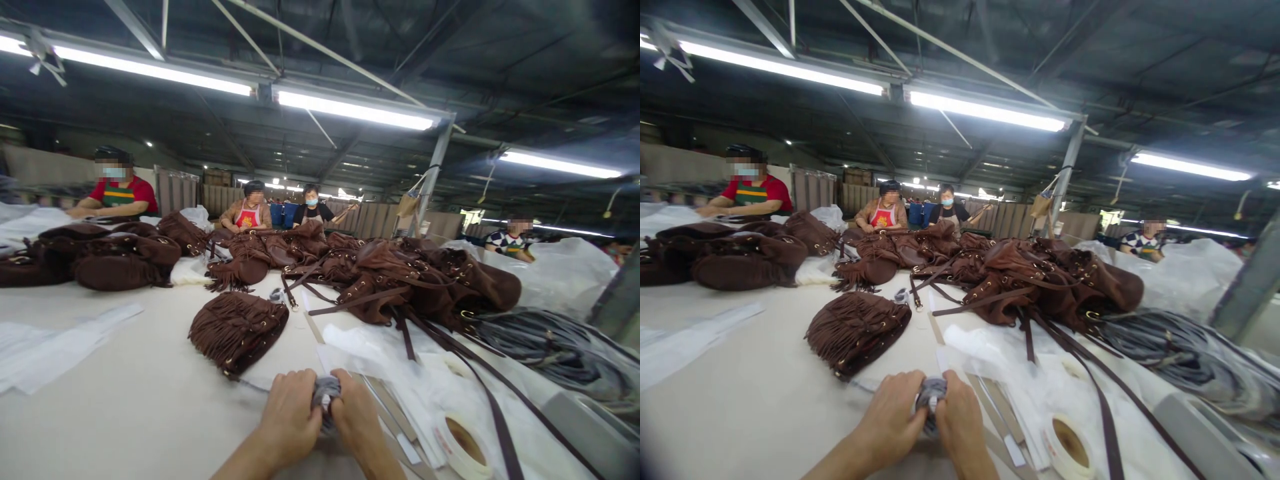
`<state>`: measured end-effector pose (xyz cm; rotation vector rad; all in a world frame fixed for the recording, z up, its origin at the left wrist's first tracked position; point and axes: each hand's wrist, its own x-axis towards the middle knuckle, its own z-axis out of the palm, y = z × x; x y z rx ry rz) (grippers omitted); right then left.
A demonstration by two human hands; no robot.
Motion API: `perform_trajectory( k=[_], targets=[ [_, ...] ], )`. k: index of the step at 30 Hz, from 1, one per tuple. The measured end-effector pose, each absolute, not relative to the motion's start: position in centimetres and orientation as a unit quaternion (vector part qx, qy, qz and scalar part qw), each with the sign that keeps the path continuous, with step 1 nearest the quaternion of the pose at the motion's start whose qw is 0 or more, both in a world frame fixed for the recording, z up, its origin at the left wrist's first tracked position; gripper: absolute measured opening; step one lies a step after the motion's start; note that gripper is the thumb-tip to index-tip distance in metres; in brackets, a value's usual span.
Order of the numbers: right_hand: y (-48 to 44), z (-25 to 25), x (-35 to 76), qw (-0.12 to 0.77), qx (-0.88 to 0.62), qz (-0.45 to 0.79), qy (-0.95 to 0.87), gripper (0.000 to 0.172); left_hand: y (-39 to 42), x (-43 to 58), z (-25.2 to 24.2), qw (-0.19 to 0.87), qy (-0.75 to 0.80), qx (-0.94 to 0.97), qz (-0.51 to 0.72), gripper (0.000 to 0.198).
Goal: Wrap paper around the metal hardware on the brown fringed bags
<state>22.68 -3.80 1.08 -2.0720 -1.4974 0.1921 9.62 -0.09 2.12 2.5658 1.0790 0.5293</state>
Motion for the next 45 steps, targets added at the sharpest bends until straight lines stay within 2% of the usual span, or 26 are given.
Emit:
perform_trajectory(
  k=[3,5,8,12,14,16,19,23,26,32,37,42,45],
  targets=[
    [-3.4,0.3,22.5,0.333,-0.768,0.106,-0.537,0.026,-0.1,9.6,0.3,0.289,0.374,0.843,0.258,0.019],
    [-3.3,-0.1,22.1,0.351,-0.763,0.117,-0.531,0.026,-0.3,10.0,-0.2,0.340,0.380,0.808,0.296,0.023],
    [-3.4,-0.3,21.8,0.329,-0.769,0.063,-0.545,0.028,-0.6,10.4,0.2,0.310,0.405,0.823,0.249,0.021],
    [-3.5,0.2,22.0,0.200,-0.742,-0.062,-0.638,0.059,-0.8,10.3,1.7,0.239,0.355,0.891,0.151,0.028],
    [-3.4,0.4,22.1,0.178,-0.730,-0.040,-0.659,0.059,-0.8,10.3,2.2,0.217,0.346,0.901,0.145,0.031],
    [-3.2,0.5,22.2,0.212,-0.739,-0.011,-0.639,0.051,-0.7,10.2,2.2,0.178,0.365,0.899,0.161,0.034],
    [-3.0,0.2,22.2,0.309,-0.741,0.021,-0.596,0.042,-0.3,9.7,1.6,0.142,0.413,0.881,0.182,0.030],
    [-2.8,-0.1,22.1,0.419,-0.708,0.093,-0.561,0.032,0.3,8.6,1.0,0.253,0.393,0.856,0.221,0.018],
    [-2.6,0.0,21.8,0.474,-0.698,0.093,-0.529,0.035,0.4,8.6,0.9,0.332,0.330,0.842,0.268,0.017],
    [-1.4,0.3,20.8,0.587,-0.669,0.121,-0.440,0.024,0.6,9.7,0.1,0.342,0.357,0.775,0.394,0.039],
    [-0.7,0.2,20.9,0.621,-0.648,0.142,-0.418,0.025,1.8,8.3,1.1,0.468,0.265,0.770,0.344,0.033],
    [-0.7,0.4,20.6,0.641,-0.622,0.173,-0.415,0.025,2.3,8.2,0.9,0.468,0.277,0.748,0.380,0.025],
    [-0.6,0.3,20.3,0.678,-0.591,0.224,-0.376,0.033,2.0,8.9,-0.2,0.441,0.285,0.748,0.406,0.035]
  ],
)
